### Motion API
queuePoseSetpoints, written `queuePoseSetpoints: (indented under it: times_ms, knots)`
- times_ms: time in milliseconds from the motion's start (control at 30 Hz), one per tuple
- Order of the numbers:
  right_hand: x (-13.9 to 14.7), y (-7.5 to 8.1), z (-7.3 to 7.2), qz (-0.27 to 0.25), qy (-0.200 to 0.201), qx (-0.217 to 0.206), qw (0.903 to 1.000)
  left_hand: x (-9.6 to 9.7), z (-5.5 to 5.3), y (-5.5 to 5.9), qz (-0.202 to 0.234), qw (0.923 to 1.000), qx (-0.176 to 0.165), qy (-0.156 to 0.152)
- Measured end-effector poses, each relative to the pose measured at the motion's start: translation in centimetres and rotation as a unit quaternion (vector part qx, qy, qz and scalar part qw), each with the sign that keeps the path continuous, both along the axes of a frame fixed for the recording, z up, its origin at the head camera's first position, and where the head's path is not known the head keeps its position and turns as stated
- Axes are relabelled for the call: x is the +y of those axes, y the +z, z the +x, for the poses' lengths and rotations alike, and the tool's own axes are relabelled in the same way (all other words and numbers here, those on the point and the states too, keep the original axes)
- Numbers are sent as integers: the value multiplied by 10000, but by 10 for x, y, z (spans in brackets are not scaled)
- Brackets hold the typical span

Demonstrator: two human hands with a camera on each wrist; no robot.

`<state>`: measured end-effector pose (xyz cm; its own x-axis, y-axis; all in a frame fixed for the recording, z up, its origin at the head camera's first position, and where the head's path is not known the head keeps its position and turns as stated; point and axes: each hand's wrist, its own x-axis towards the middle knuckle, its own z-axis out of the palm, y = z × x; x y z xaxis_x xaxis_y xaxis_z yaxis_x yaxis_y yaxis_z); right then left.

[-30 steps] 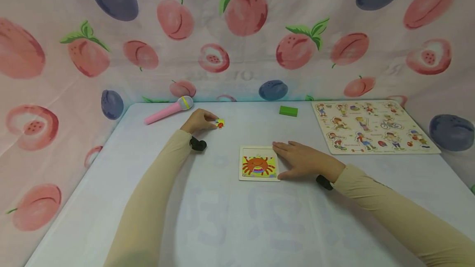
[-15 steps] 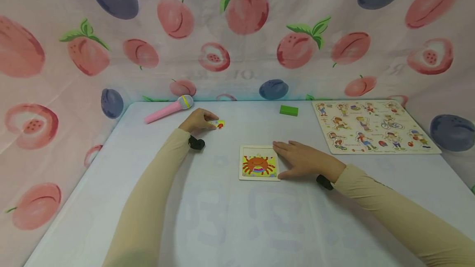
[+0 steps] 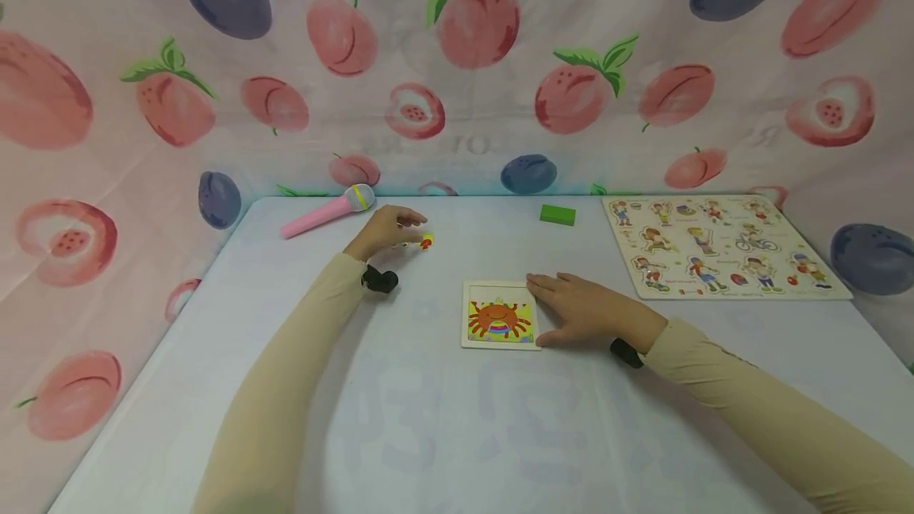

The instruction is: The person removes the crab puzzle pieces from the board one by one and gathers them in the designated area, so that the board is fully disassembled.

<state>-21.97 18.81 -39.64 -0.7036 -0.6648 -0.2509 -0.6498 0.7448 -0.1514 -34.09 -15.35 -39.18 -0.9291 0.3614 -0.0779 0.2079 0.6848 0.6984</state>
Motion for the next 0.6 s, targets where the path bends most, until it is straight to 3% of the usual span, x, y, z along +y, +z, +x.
queuePoseSetpoints:
  times_ms: [133, 267, 433, 600]
  knots:
    - [0, -1, 0, 7, -28, 1, 10000, 17, 18, 9, -185, 9955, 516, -770]
    - [0, -1, 0, 18, -37, -8, 10000, 35, 41, 12, -342, 9892, 516, -1328]
    - [0, -2, -1, 37, -34, -21, 10000, 53, 65, 8, -650, 9854, 195, -1562]
    - [-1, -1, -1, 51, -42, -28, 10000, 66, 80, 2, -1122, 9814, 91, -1557]
